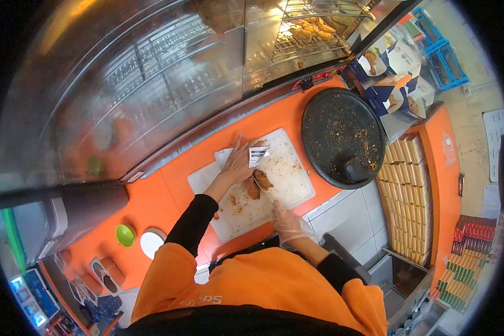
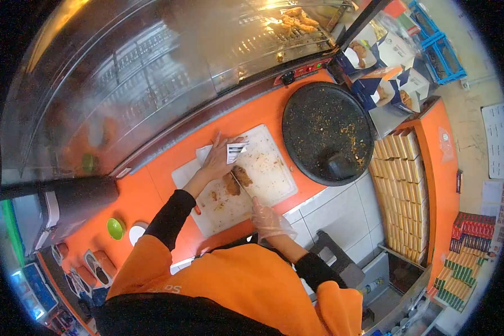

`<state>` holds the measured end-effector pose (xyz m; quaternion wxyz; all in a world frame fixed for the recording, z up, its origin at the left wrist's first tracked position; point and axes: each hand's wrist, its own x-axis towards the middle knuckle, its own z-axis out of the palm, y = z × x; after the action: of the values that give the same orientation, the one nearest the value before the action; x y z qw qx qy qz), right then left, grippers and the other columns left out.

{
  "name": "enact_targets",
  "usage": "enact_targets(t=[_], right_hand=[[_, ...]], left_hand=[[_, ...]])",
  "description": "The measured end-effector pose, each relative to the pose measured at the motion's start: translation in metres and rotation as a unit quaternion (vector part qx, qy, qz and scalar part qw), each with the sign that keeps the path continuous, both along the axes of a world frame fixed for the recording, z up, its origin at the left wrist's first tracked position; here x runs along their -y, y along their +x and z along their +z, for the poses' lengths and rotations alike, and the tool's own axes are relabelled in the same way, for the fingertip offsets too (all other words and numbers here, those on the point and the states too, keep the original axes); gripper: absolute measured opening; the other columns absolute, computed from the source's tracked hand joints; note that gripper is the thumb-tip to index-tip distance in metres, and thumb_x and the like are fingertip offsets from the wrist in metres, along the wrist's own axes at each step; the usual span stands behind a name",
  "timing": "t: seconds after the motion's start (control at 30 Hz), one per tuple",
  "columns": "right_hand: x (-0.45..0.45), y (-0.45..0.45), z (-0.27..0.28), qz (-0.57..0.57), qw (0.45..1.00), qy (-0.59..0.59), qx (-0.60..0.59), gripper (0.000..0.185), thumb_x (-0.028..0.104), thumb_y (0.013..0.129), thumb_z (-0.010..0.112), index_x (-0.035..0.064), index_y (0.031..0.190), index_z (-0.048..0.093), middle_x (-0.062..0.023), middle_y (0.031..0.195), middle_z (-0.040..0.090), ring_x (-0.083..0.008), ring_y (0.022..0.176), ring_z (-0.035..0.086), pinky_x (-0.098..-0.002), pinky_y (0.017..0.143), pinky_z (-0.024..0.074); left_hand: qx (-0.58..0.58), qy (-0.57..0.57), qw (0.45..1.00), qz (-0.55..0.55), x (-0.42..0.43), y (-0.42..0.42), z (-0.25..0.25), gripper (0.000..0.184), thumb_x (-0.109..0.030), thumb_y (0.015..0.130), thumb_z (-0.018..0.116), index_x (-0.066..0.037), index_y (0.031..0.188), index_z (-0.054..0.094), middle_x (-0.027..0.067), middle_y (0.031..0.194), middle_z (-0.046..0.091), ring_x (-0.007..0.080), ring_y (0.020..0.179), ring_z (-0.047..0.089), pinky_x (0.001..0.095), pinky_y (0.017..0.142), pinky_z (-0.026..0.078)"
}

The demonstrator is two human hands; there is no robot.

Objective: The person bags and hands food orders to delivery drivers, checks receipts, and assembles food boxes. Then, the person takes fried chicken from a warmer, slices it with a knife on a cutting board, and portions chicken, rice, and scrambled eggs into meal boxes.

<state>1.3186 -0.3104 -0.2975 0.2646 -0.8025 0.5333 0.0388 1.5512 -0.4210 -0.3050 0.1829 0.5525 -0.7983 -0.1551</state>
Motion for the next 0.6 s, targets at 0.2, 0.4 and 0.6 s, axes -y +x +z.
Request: enact_targets(t=[0.2,0.4,0.6], right_hand=[[0.051,0.011,0.061,-0.063,0.97,0.224,0.072,0.035,0.025,0.082,0.048,0.0092,0.114,0.048,-0.0232,0.076,0.06,-0.0374,0.07,0.06,-0.0467,0.06,0.0459],[0.015,0.029,0.106,-0.079,0.981,0.156,0.083,0.033,0.027,0.084,0.049,0.0067,0.111,0.049,-0.0204,0.071,0.059,-0.0346,0.066,0.058,-0.0442,0.058,0.0446],[-0.011,0.049,0.044,-0.045,0.992,0.115,-0.012,0.036,0.024,0.084,0.047,0.0124,0.118,0.047,-0.0188,0.072,0.061,-0.0347,0.067,0.062,-0.047,0.053,0.0457]], left_hand=[[-0.013,-0.009,0.999,0.044,0.015,0.0,0.011,0.039,-0.023,0.086,0.047,-0.011,0.124,0.045,0.0092,0.126,0.045,0.0255,0.117,0.039,0.0461,0.109,0.006],[-0.147,0.005,0.984,0.096,-0.002,-0.003,0.094,0.04,-0.02,0.085,0.049,-0.008,0.123,0.046,0.0149,0.119,0.048,0.0299,0.114,0.041,0.0462,0.109,0.01],[-0.067,0.003,0.989,0.134,-0.033,0.016,0.042,0.044,-0.02,0.083,0.052,-0.009,0.126,0.044,0.0139,0.116,0.051,0.0289,0.115,0.041,0.0437,0.109,0.013]])
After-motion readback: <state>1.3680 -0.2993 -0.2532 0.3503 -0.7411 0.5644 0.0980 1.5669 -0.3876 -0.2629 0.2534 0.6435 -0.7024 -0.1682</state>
